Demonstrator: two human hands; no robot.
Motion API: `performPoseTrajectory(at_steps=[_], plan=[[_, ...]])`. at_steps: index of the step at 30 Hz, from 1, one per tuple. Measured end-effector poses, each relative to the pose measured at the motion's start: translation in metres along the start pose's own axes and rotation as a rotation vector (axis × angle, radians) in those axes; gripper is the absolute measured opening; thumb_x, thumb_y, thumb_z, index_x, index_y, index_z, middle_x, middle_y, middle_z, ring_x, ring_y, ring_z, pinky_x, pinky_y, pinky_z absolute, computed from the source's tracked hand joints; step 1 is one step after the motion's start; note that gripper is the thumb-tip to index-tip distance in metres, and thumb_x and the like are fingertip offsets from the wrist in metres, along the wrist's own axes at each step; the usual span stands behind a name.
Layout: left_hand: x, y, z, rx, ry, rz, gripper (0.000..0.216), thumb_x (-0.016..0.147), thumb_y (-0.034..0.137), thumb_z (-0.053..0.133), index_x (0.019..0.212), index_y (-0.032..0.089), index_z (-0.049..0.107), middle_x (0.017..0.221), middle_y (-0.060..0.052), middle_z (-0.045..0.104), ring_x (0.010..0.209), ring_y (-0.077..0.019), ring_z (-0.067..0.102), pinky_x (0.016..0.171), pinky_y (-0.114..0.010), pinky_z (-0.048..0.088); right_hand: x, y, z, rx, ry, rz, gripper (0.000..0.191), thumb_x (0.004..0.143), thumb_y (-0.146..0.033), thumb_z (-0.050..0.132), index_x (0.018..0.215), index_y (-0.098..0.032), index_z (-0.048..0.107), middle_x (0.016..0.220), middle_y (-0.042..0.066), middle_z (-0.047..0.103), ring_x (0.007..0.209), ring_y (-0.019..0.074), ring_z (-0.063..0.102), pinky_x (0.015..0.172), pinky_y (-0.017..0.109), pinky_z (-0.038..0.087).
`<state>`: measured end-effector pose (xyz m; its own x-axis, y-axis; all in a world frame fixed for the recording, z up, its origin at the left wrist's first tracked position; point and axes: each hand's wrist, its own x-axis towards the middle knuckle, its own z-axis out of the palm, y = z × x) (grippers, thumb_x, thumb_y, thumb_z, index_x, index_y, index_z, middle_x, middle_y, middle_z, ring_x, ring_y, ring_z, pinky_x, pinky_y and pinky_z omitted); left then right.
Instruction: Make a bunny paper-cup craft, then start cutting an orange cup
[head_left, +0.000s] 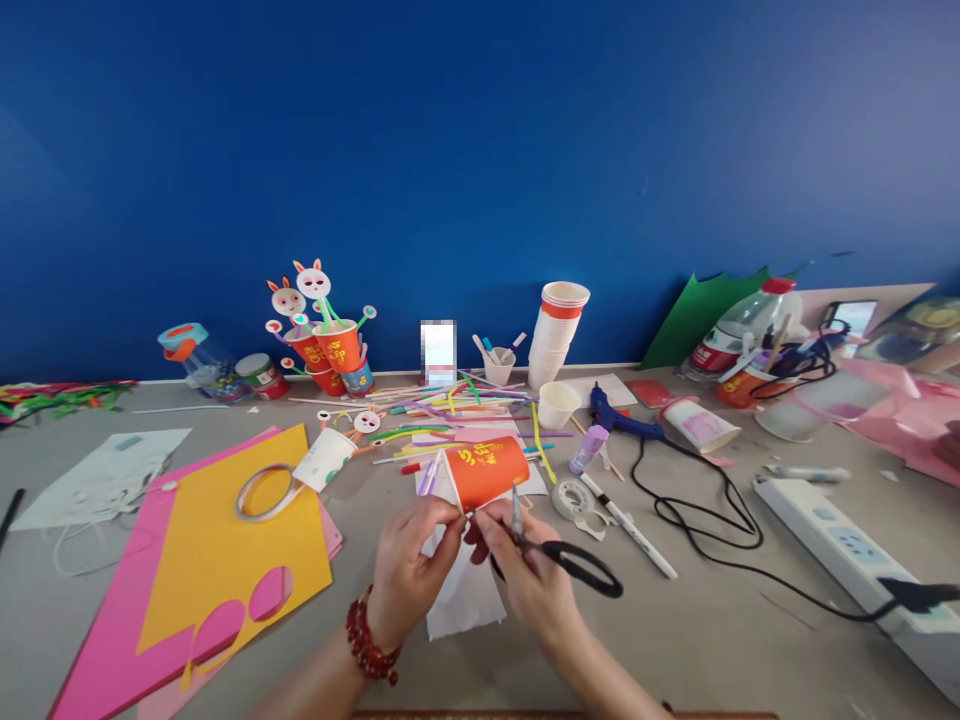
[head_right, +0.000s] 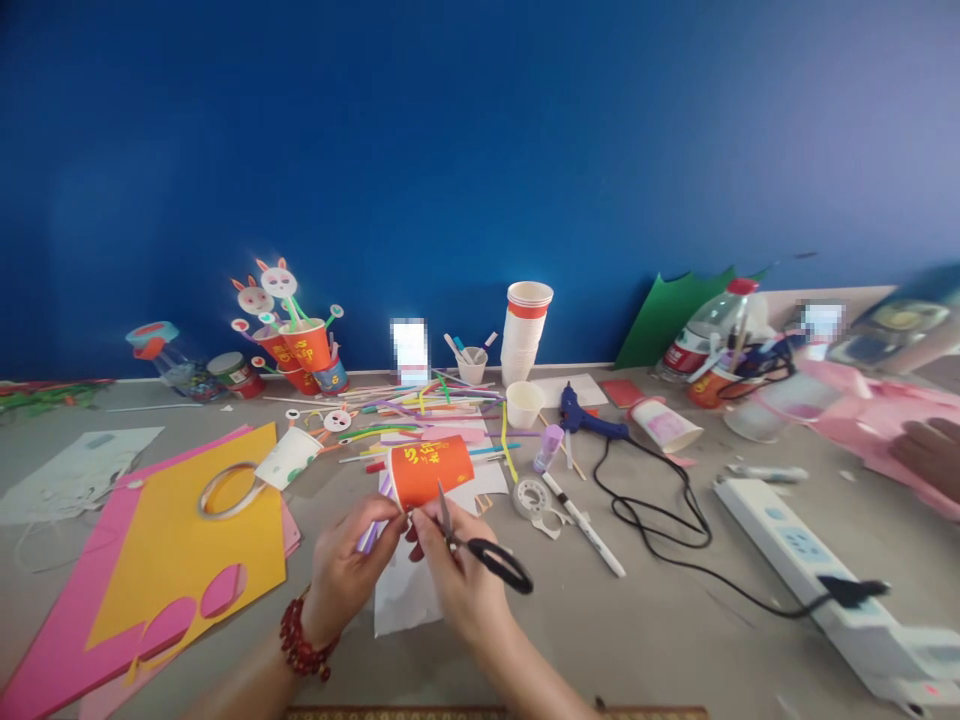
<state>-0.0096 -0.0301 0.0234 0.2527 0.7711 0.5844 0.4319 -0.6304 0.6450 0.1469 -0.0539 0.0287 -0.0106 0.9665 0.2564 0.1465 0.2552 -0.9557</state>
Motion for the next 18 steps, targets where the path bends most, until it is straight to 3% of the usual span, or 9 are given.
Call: performPoseTrajectory(at_steps=[5, 10, 14, 18], plan=[[0.001, 0.001, -0.003, -0.046, -0.028, -0.07, 0.007, 0.092, 0.017, 0.058, 0.086, 0.02, 0.06, 0.075, 0.001, 0.068, 0.069, -0.0117, 0.064, 0.067, -0.021, 0.048, 0.008, -0.009, -0.012, -0.481, -0.039, -0.424, 0.019, 0.096, -0.019, 0.048, 0.081, -0.02, 0.06, 0.075, 0.005, 0.069, 0.071, 0.0185, 0.064, 0.07, 0.028, 0.046], [0.003, 0.006, -0.005, -0.153, -0.035, -0.187, 0.017, 0.095, 0.021, 0.055, 0.078, 0.02, 0.058, 0.067, 0.003, 0.066, 0.062, -0.0105, 0.063, 0.062, -0.019, 0.048, 0.018, -0.01, -0.017, -0.684, -0.093, -0.637, 0.018, 0.094, -0.014, 0.049, 0.079, -0.02, 0.057, 0.074, 0.004, 0.069, 0.07, 0.0187, 0.063, 0.07, 0.028, 0.045], [0.0, 0.007, -0.002, -0.151, -0.009, -0.154, 0.015, 0.093, 0.02, 0.056, 0.078, 0.02, 0.059, 0.068, 0.003, 0.066, 0.062, -0.0109, 0.063, 0.062, -0.019, 0.048, 0.014, -0.008, -0.015, -0.6, -0.081, -0.61, 0.017, 0.094, -0.014, 0.049, 0.079, -0.02, 0.056, 0.069, 0.003, 0.065, 0.06, 0.0158, 0.057, 0.061, 0.026, 0.041], [-0.003, 0.007, 0.0, -0.109, 0.049, -0.099, 0.011, 0.091, 0.016, 0.058, 0.081, 0.02, 0.061, 0.071, 0.003, 0.068, 0.064, -0.011, 0.064, 0.064, -0.02, 0.049, 0.003, -0.004, -0.008, -0.329, -0.043, -0.353, 0.022, 0.097, -0.02, 0.048, 0.078, -0.019, 0.057, 0.067, 0.002, 0.062, 0.059, 0.0143, 0.057, 0.06, 0.025, 0.043]])
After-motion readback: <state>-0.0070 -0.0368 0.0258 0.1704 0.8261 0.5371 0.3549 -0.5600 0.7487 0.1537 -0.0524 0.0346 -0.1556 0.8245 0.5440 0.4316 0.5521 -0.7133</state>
